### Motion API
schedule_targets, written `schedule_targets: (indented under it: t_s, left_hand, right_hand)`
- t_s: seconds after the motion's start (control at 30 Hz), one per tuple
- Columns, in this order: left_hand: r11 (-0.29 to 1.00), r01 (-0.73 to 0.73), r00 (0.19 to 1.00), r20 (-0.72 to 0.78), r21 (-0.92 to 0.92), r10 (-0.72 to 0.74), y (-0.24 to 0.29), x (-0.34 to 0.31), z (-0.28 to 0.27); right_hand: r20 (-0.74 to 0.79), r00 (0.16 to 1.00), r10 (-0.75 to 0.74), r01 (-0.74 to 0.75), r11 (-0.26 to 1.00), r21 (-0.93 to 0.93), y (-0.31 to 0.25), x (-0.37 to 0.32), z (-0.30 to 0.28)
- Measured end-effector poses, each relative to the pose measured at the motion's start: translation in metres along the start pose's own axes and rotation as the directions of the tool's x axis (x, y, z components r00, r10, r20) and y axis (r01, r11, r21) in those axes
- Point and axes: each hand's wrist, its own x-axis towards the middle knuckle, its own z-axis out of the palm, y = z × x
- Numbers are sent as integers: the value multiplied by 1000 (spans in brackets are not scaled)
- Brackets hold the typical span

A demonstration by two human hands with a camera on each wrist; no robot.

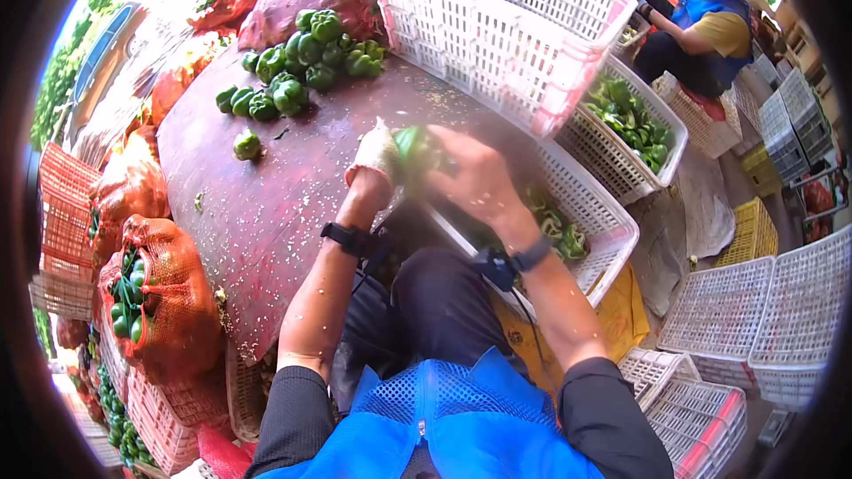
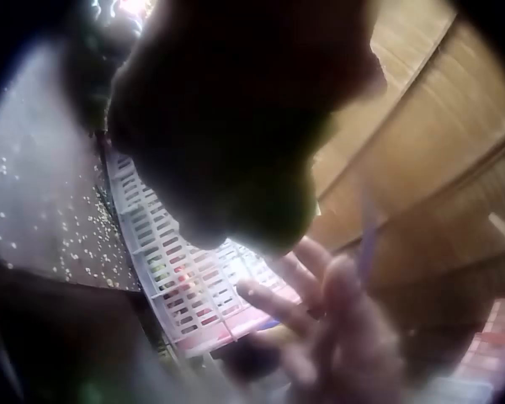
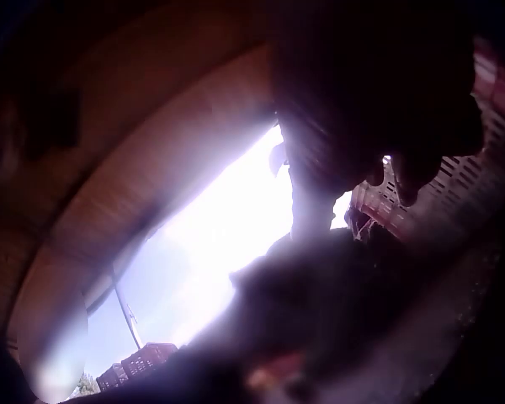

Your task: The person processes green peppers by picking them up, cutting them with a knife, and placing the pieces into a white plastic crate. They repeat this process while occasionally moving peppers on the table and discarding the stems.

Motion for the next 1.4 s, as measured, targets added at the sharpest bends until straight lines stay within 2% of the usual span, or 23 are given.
schedule_targets:
  t_s: [0.07,0.1,0.13,0.17,0.2,0.3,0.37,0.5,0.57,0.63,0.7,0.8,0.87,0.97,1.03,1.07,1.1,1.17,1.23,1.27,1.3,1.37,1.4]
  left_hand:
    - [974,224,974,-12,-31,-225,24,-13,-4]
    - [974,224,974,-18,-30,-225,16,-10,-4]
    - [955,114,993,-69,275,-99,1,-3,-1]
    - [831,14,996,-77,557,35,-1,0,0]
    - [830,15,996,-77,558,34,-4,4,0]
    - [659,-74,992,124,748,-29,23,0,-3]
    - [514,-96,989,139,853,-46,49,-15,3]
    - [345,-107,994,100,933,36,13,7,23]
    - [665,86,995,-31,742,-94,18,8,27]
    - [663,90,996,-85,743,-39,16,9,35]
    - [664,93,990,-139,742,16,11,11,41]
    - [574,4,997,-44,819,57,13,12,46]
    - [615,-5,1000,-12,788,23,12,16,51]
    - [658,3,993,77,753,-92,12,26,58]
    - [629,-33,998,61,777,-24,13,18,61]
    - [590,-67,998,48,805,48,16,14,61]
    - [587,-65,998,46,807,48,21,15,60]
    - [671,-179,979,200,720,47,24,20,59]
    - [912,15,993,99,410,-61,-21,57,83]
    - [910,41,994,74,413,-78,-17,56,72]
    - [766,-178,984,129,618,125,-12,57,62]
    - [558,-340,940,272,757,204,-19,72,37]
    - [438,-415,909,341,797,241,-22,80,24]
  right_hand:
    - [10,1000,-23,23,998,51,6,4,14]
    - [4,1000,-2,1,997,76,8,4,20]
    - [0,1000,20,-19,995,101,10,6,24]
    - [2,1000,16,-16,994,104,11,7,28]
    - [-23,1000,18,-16,994,109,11,7,30]
    - [-56,997,59,-52,991,122,12,8,34]
    - [-58,994,91,-82,988,130,13,10,37]
    - [-230,971,68,-50,996,80,18,12,46]
    - [-282,954,98,-78,994,82,21,11,50]
    - [-292,879,378,-316,918,239,23,10,52]
    - [-301,862,407,-341,906,250,24,8,50]
    - [-320,830,456,-391,886,248,34,2,50]
    - [-329,816,476,-418,878,233,52,-5,56]
    - [-457,818,349,-360,931,66,70,-7,54]
    - [-492,793,359,-492,854,-171,77,-5,35]
    - [-431,709,559,-617,787,6,77,-2,15]
    - [-504,777,377,-486,868,-100,107,-10,12]
    - [-513,821,249,-421,872,-250,97,-16,-13]
    - [-560,778,283,-469,856,-218,89,-18,-27]
    - [-529,799,287,-387,918,-87,83,-17,-27]
    - [-501,817,286,-302,952,52,79,-14,-22]
    - [-312,898,310,-329,944,-8,58,-3,-3]
    - [-220,945,240,-263,961,-80,43,9,10]
